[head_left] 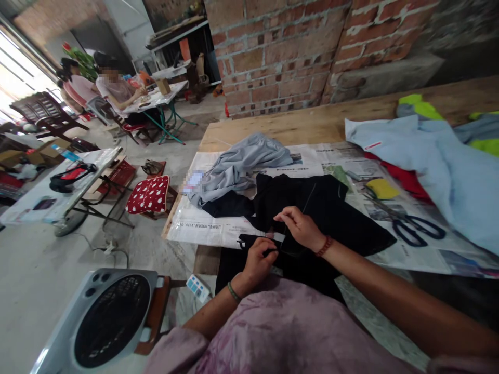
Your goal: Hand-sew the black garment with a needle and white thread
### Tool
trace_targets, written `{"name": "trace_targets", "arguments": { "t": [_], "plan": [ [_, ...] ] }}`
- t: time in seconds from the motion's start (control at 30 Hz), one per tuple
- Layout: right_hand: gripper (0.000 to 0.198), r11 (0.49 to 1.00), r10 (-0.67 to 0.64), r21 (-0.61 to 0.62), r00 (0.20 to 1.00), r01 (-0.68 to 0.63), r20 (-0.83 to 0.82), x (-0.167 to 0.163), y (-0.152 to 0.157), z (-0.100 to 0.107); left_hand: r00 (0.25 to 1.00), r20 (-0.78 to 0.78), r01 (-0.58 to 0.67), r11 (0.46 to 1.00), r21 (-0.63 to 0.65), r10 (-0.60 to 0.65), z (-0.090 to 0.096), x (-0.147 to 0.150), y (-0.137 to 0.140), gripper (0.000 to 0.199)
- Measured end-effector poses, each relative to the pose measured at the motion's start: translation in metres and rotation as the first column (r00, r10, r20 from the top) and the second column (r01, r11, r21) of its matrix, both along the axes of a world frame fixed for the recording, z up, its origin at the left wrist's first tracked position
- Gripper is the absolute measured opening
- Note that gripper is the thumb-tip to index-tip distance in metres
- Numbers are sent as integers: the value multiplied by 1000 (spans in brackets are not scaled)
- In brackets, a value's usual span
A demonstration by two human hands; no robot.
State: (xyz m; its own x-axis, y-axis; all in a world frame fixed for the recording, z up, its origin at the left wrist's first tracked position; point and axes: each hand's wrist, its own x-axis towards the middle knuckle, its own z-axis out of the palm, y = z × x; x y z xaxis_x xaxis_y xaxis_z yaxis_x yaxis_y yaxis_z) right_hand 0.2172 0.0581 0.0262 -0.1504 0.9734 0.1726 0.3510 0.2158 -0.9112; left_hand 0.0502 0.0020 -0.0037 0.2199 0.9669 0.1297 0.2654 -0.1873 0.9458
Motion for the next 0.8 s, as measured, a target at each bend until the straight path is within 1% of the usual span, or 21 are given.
{"name": "trace_targets", "arguments": {
  "t": [0.1, 0.17, 0.23, 0.3, 0.37, 0.47, 0.53, 0.63, 0.7, 0.8],
  "plan": [
    [18, 995, -38, 102, 980, 18, 195, 20, 16, -2, 1000, 1, 3, 1000, -5, -3, 2, -1, -1, 8],
    [19, 981, -50, 191, 943, -15, 329, 36, 27, -4, 1000, -4, 8, 1000, -14, -8, 3, -2, -1, 8],
    [19, 958, -10, 260, 888, -124, 460, 52, 39, -4, 1000, -12, 7, 1000, -24, -7, 4, -3, -2, 8],
    [18, 923, 34, 295, 819, -245, 572, 67, 49, -2, 1000, -17, 2, 1000, -30, -3, 4, -3, -3, 8],
    [19, 887, 19, 338, 755, -315, 655, 82, 60, 3, 1000, -14, 3, 999, -32, -4, 4, -4, -3, 9],
    [19, 843, -84, 414, 677, -344, 732, 104, 77, 12, 1000, -6, 11, 1000, -18, -11, 2, -6, -4, 9],
    [18, 828, -149, 438, 617, -349, 773, 122, 88, 17, 1000, -11, 10, 1000, -12, -10, 1, -8, -4, 10],
    [18, 822, -254, 459, 504, -338, 826, 150, 101, 23, 1000, -16, 3, 1000, -14, -3, -1, -12, -5, 10],
    [19, 827, -306, 463, 435, -320, 847, 166, 106, 28, 1000, -8, -3, 1000, -15, 3, -1, -13, -6, 9],
    [16, 840, -345, 464, 382, -283, 857, 186, 107, 37, 1000, -2, -4, 1000, -17, 4, -2, -14, -5, 9]
  ]
}}
